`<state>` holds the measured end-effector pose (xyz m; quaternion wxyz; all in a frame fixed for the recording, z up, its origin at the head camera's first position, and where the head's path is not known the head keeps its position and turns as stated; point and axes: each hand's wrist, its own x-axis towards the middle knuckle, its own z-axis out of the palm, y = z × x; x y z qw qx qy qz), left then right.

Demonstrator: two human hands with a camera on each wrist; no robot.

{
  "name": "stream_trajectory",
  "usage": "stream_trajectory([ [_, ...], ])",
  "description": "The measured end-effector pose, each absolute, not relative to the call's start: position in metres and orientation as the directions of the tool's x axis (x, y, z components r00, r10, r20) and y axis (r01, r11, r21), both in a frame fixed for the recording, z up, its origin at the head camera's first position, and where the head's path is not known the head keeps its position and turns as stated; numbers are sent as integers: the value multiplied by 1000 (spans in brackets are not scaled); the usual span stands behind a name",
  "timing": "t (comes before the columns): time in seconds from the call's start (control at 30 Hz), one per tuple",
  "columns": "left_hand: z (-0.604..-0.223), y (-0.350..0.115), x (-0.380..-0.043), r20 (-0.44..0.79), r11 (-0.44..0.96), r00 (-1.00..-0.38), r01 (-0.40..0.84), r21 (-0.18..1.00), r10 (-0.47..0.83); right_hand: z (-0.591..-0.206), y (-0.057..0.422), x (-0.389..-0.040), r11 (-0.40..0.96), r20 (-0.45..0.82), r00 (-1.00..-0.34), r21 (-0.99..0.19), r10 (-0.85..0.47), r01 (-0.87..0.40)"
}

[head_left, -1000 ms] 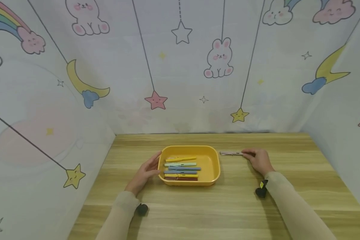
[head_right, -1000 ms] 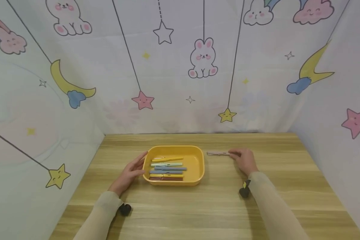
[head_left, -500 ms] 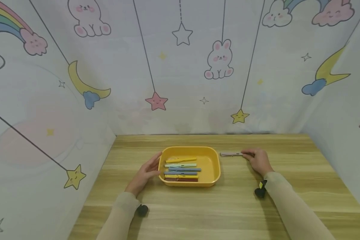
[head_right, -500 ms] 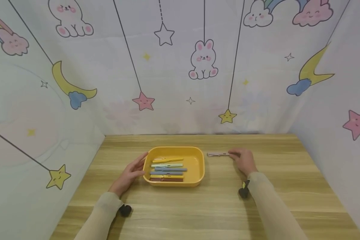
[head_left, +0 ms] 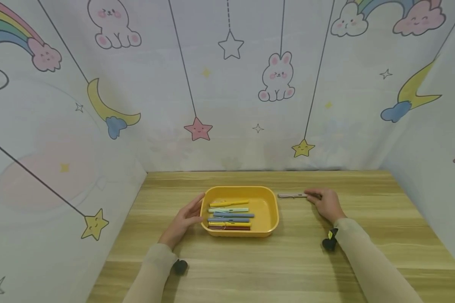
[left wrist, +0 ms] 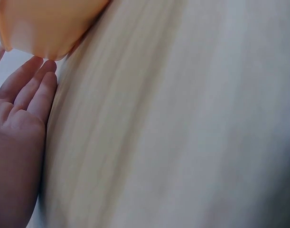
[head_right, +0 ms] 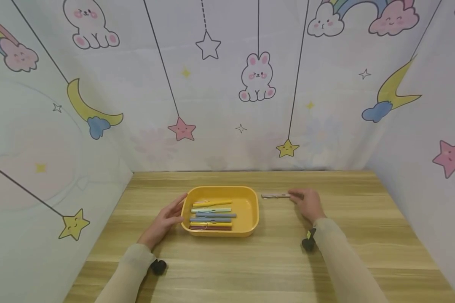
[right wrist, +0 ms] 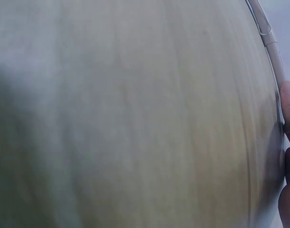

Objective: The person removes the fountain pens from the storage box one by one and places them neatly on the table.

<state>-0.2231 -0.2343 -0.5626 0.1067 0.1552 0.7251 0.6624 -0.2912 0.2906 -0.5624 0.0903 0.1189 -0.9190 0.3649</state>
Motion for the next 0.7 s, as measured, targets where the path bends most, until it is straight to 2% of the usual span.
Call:
stream_trajectory([
  [0.43, -566, -234, -224, 60, 80, -928, 96, 992, 368, -555, 293, -284, 706, 231, -959, -651, -165, -278],
  [0.7, -564, -234, -222, 68, 55, -926, 95, 994, 370, -542, 276, -282, 625, 221, -964, -735, -147, -264],
])
